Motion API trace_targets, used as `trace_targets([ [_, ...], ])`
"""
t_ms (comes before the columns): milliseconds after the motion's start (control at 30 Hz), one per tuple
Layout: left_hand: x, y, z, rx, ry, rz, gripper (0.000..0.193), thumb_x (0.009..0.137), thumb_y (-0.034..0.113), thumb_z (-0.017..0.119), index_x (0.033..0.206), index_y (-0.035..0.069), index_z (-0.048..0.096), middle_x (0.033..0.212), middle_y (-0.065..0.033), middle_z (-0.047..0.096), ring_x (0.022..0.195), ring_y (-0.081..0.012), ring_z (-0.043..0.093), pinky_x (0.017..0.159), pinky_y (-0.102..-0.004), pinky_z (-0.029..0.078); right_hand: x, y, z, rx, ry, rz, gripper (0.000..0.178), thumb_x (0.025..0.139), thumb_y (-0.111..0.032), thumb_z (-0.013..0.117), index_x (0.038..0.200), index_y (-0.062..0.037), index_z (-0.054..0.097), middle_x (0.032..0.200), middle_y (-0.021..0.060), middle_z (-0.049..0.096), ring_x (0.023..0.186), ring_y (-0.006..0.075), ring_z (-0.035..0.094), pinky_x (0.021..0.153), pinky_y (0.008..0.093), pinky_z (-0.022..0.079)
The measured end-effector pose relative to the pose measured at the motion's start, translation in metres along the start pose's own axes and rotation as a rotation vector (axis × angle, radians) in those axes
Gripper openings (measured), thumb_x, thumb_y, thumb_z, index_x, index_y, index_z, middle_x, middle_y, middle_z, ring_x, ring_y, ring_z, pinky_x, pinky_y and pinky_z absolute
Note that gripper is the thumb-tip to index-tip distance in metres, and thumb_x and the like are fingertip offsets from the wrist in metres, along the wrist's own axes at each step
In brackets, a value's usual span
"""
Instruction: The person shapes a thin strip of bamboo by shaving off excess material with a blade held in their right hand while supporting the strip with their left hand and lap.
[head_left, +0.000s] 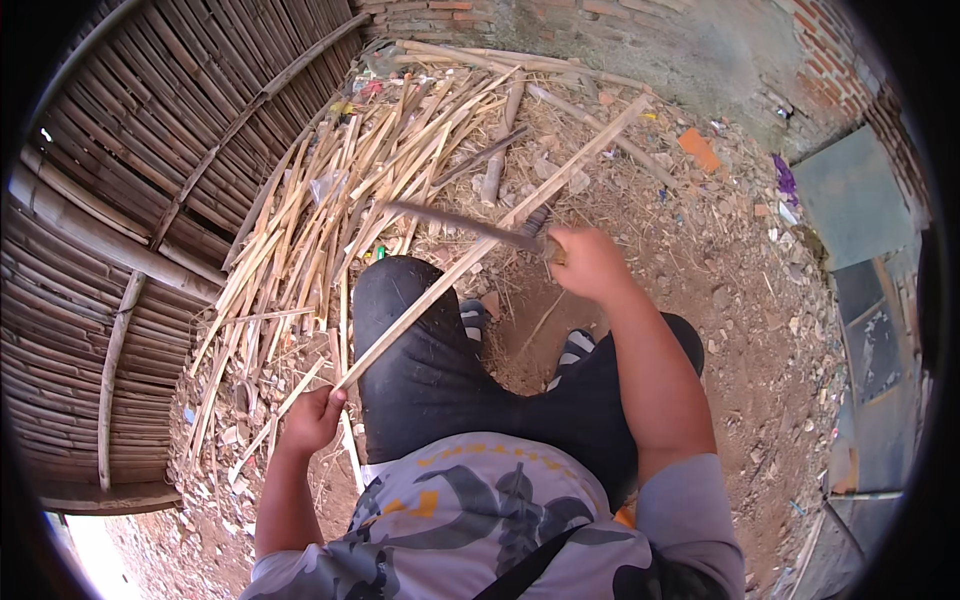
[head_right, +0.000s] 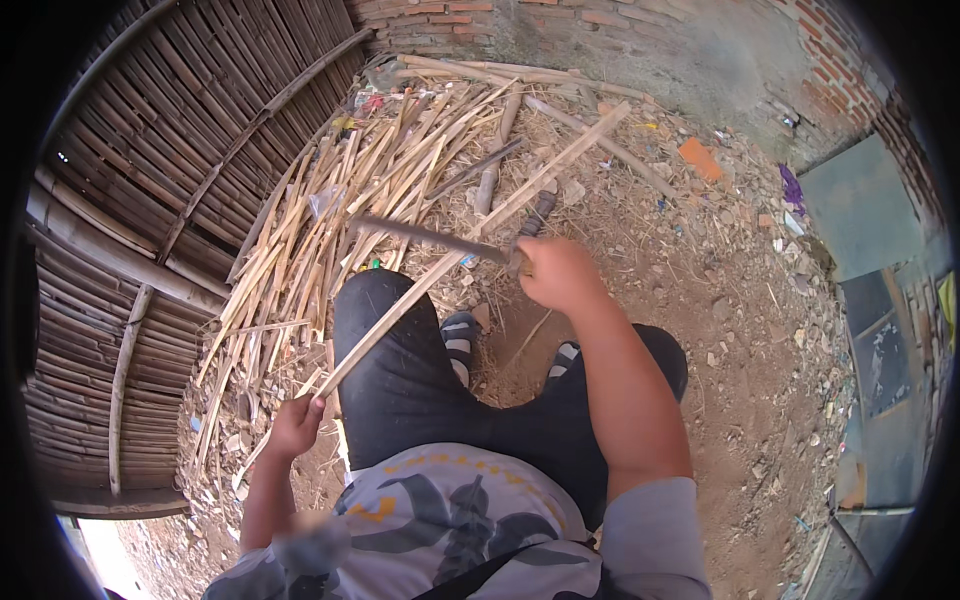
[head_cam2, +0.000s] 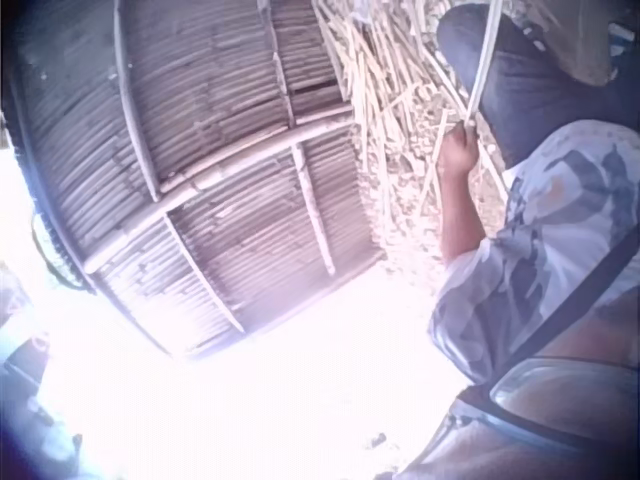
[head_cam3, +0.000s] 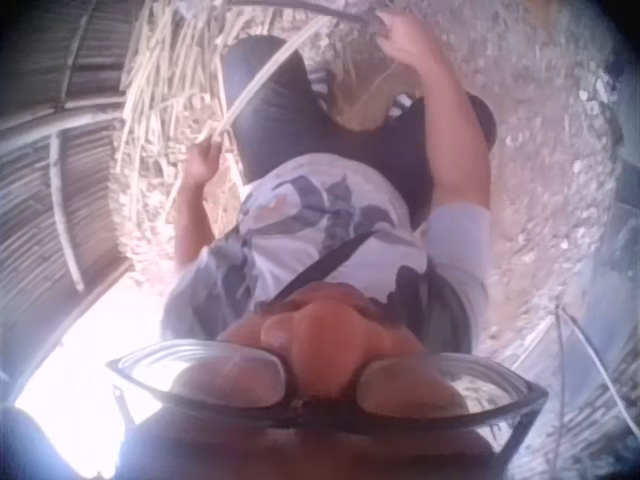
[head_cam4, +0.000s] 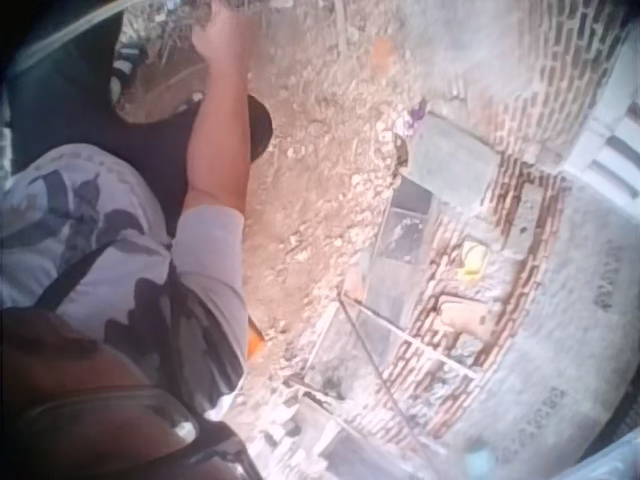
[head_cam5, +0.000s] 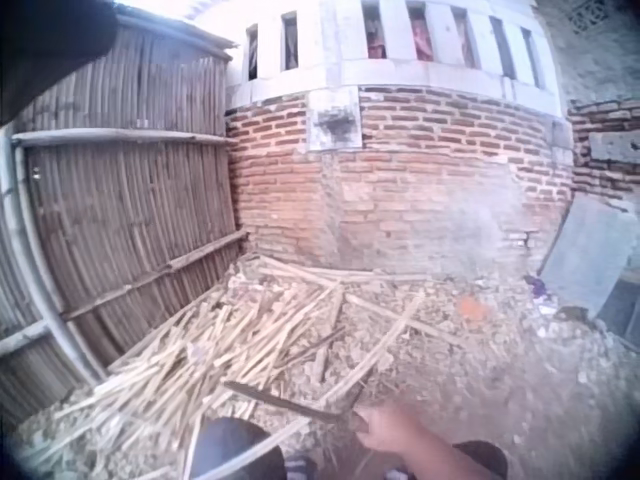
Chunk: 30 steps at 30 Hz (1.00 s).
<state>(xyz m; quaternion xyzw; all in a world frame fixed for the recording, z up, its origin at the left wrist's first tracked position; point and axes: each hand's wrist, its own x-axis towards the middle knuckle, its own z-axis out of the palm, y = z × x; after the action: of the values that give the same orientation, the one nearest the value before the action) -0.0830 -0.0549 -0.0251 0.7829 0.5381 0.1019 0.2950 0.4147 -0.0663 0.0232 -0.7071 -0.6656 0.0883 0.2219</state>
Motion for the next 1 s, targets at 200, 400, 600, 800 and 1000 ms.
trace_targets([
  [200,0.006,0.004,-0.008,0.08,0.033,0.08,0.046,0.103,0.038,0.058,0.078,-0.001,0.063,0.061,-0.0197,0.058,0.054,-0.0372,0.055,0.054,-0.0435,0.045,0.004,0.074,-0.004,0.097,0.096,0.478,0.034,0.078,-0.015,0.067,0.111,-0.0051,0.068,0.097,0.0241,0.071,0.09,0.0409,0.069,0.08,0.0468,0.055],
  [400,-0.003,0.006,-0.007,0.022,0.009,0.007,0.046,0.103,0.038,0.058,0.077,-0.001,0.061,0.061,-0.0204,0.056,0.054,-0.0377,0.055,0.054,-0.0434,0.045,0.003,0.022,0.001,0.076,0.04,0.253,0.032,0.077,-0.016,0.068,0.107,-0.0068,0.068,0.098,0.0217,0.071,0.089,0.0424,0.068,0.079,0.0477,0.054],
  [600,0.007,-0.008,-0.002,0.11,0.055,0.067,0.048,0.102,0.038,0.057,0.074,0.0,0.059,0.06,-0.0216,0.056,0.056,-0.0418,0.055,0.054,-0.0459,0.045,0.006,0.068,0.004,0.119,0.205,0.373,0.029,0.077,-0.015,0.069,0.105,-0.0083,0.07,0.098,0.02,0.073,0.088,0.0403,0.069,0.079,0.0454,0.054],
  [800,0.001,-0.003,-0.01,0.038,0.013,0.048,0.05,0.103,0.04,0.057,0.074,-0.001,0.059,0.058,-0.0195,0.054,0.052,-0.0351,0.052,0.053,-0.0433,0.044,0.004,0.069,-0.003,0.271,0.316,0.46,0.031,0.078,-0.013,0.069,0.108,-0.0058,0.071,0.099,0.0168,0.074,0.09,0.0336,0.071,0.081,0.0419,0.055],
  [1000,0.001,-0.007,-0.002,0.001,0.031,0.058,0.046,0.102,0.037,0.058,0.074,0.0,0.058,0.058,-0.0195,0.054,0.051,-0.0356,0.052,0.052,-0.0436,0.043,-0.002,0.009,-0.012,-0.171,0.015,0.016,0.031,0.077,-0.013,0.07,0.107,-0.0071,0.069,0.09,0.0166,0.072,0.083,0.0349,0.07,0.075,0.0434,0.054],
])
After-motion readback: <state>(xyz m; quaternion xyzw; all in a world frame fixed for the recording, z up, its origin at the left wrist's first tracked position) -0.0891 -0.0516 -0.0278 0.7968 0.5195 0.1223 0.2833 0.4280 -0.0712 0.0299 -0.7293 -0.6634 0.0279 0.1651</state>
